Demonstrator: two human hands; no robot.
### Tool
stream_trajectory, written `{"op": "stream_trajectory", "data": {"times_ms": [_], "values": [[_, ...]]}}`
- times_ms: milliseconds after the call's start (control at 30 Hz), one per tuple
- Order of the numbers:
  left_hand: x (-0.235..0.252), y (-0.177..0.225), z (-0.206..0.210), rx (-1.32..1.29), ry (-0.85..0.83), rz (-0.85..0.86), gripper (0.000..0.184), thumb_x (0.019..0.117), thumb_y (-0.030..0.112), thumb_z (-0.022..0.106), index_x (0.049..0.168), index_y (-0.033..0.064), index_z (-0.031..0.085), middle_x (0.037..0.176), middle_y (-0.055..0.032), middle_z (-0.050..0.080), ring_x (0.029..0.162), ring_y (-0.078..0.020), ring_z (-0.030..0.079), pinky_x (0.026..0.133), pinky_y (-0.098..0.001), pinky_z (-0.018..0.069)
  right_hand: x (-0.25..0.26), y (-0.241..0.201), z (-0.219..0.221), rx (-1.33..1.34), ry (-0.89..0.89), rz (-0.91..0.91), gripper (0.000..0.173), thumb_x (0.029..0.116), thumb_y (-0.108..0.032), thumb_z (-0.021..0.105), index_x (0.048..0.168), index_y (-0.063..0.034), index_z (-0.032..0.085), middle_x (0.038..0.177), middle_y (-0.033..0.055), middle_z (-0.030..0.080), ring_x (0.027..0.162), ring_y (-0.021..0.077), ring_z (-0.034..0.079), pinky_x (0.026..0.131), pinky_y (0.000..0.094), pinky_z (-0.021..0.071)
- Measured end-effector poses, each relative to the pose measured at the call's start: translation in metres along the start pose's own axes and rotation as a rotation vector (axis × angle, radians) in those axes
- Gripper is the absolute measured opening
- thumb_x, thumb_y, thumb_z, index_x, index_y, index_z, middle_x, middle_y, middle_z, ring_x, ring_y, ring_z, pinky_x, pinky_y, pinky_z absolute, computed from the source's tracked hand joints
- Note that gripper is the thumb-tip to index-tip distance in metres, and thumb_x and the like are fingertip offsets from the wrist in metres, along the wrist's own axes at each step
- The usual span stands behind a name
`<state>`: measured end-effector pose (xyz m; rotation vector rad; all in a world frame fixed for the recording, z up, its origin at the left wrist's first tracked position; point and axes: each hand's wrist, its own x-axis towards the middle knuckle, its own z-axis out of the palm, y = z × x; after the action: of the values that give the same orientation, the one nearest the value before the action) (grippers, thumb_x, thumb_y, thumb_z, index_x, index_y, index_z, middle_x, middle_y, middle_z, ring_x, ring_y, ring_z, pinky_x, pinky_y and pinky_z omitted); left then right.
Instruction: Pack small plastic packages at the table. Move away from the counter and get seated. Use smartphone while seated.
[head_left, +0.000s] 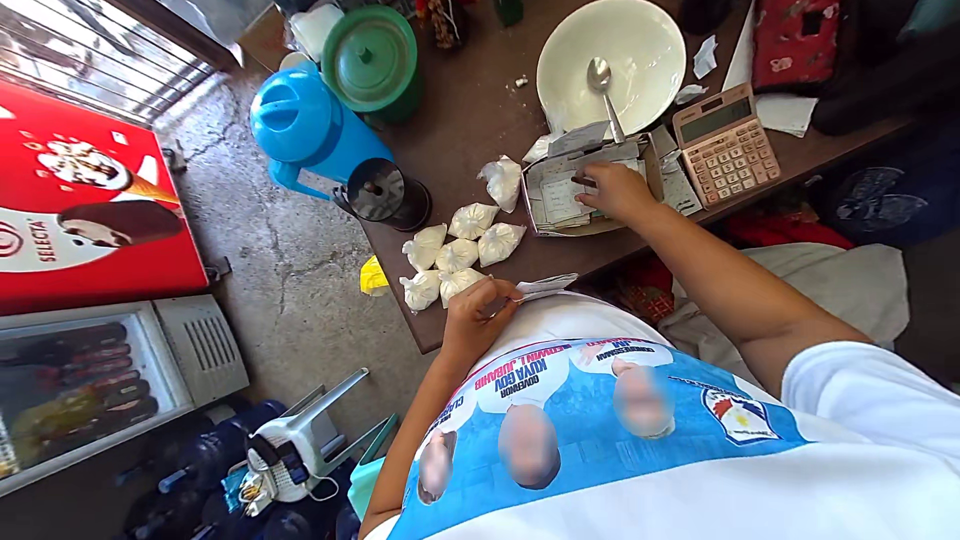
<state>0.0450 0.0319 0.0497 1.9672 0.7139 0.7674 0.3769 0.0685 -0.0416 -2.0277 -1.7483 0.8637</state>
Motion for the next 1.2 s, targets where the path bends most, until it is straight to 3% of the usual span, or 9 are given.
{"op": "stream_trajectory", "data": {"times_ms": [233, 433, 533, 600, 733, 833, 933, 1033, 1200], "values": [[-0.006, 0.002, -0.005, 0.018, 0.023, -0.012, 0.006, 0.0853, -0.003, 0.072, 0.091, -0.0036, 0.073, 0.093, -0.0107, 0.074, 0.089, -0.0114, 0.072, 0.085, -0.0258, 0.0592, 0.019, -0.004, 0.009, -0.233, -0.190, 0.086, 0.062, 0.0814, -0.022, 0.087, 0.134, -0.0045, 0.060, 0.137, 0.0273, 0.056, 0.107, 0.0520, 0.063, 0.080, 0.0714, 0.0504], [-0.007, 0.000, -0.004, 0.009, 0.048, -0.047, 0.010, 0.0863, -0.001, 0.074, 0.095, -0.0043, 0.071, 0.094, -0.0108, 0.074, 0.089, -0.0118, 0.072, 0.086, -0.0266, 0.0592, 0.003, -0.007, 0.004, -0.107, -0.081, -0.007, 0.033, 0.0910, -0.010, 0.076, 0.120, 0.0026, 0.066, 0.121, 0.0292, 0.061, 0.101, 0.0504, 0.065, 0.079, 0.0696, 0.0519], [-0.004, 0.000, -0.004, -0.018, -0.007, -0.094, 0.033, 0.0877, 0.001, 0.075, 0.118, -0.0061, 0.064, 0.097, -0.0101, 0.074, 0.091, -0.0130, 0.072, 0.090, -0.0306, 0.0590, -0.008, -0.002, 0.002, -0.034, -0.066, -0.068, 0.022, 0.0915, -0.008, 0.074, 0.109, 0.0047, 0.069, 0.116, 0.0271, 0.062, 0.100, 0.0463, 0.065, 0.079, 0.0660, 0.0529], [0.000, -0.001, -0.003, -0.019, -0.054, -0.071, 0.039, 0.0889, 0.001, 0.074, 0.126, -0.0061, 0.064, 0.098, -0.0097, 0.075, 0.091, -0.0129, 0.072, 0.090, -0.0303, 0.0591, -0.016, -0.001, 0.003, 0.011, -0.080, -0.086, 0.023, 0.0918, -0.006, 0.073, 0.111, 0.0053, 0.068, 0.114, 0.0261, 0.064, 0.101, 0.0454, 0.065, 0.083, 0.0661, 0.0523], [0.005, -0.002, -0.001, -0.010, -0.093, -0.011, 0.025, 0.0898, 0.000, 0.073, 0.115, -0.0038, 0.072, 0.099, -0.0113, 0.074, 0.091, -0.0113, 0.070, 0.088, -0.0250, 0.0582, -0.021, -0.007, 0.008, 0.034, -0.082, -0.052, 0.043, 0.0940, -0.010, 0.072, 0.132, 0.0016, 0.057, 0.119, 0.0251, 0.066, 0.105, 0.0467, 0.067, 0.085, 0.0678, 0.0517], [0.007, -0.002, -0.001, 0.013, -0.108, 0.000, 0.020, 0.0899, 0.001, 0.073, 0.109, -0.0021, 0.075, 0.100, -0.0114, 0.074, 0.093, -0.0119, 0.071, 0.088, -0.0248, 0.0580, -0.010, -0.007, 0.011, -0.073, -0.066, -0.025, 0.052, 0.0917, -0.017, 0.077, 0.137, -0.0010, 0.057, 0.131, 0.0275, 0.060, 0.103, 0.0504, 0.066, 0.079, 0.0691, 0.0523], [0.009, -0.002, -0.001, 0.031, -0.122, -0.001, 0.018, 0.0896, 0.001, 0.073, 0.107, -0.0015, 0.076, 0.100, -0.0112, 0.074, 0.094, -0.0122, 0.071, 0.089, -0.0253, 0.0579, 0.002, -0.008, 0.014, -0.160, -0.136, 0.050, 0.063, 0.0883, -0.021, 0.081, 0.142, -0.0040, 0.054, 0.137, 0.0261, 0.059, 0.108, 0.0514, 0.064, 0.081, 0.0718, 0.0490], [0.008, -0.002, -0.002, 0.031, -0.118, -0.014, 0.017, 0.0893, 0.000, 0.073, 0.106, -0.0015, 0.077, 0.101, -0.0111, 0.074, 0.095, -0.0125, 0.071, 0.089, -0.0257, 0.0579, 0.007, -0.011, 0.014, -0.182, -0.164, 0.077, 0.059, 0.0866, -0.020, 0.082, 0.138, -0.0048, 0.059, 0.132, 0.0264, 0.059, 0.104, 0.0506, 0.064, 0.080, 0.0704, 0.0494], [0.006, -0.002, -0.004, 0.057, -0.100, -0.028, 0.016, 0.0895, 0.002, 0.073, 0.105, 0.0004, 0.078, 0.099, -0.0100, 0.074, 0.093, -0.0118, 0.070, 0.087, -0.0241, 0.0572, -0.011, -0.010, 0.004, -0.063, -0.101, -0.066, 0.027, 0.0948, -0.017, 0.072, 0.114, 0.0013, 0.070, 0.115, 0.0259, 0.063, 0.097, 0.0463, 0.066, 0.077, 0.0669, 0.0518]]}}
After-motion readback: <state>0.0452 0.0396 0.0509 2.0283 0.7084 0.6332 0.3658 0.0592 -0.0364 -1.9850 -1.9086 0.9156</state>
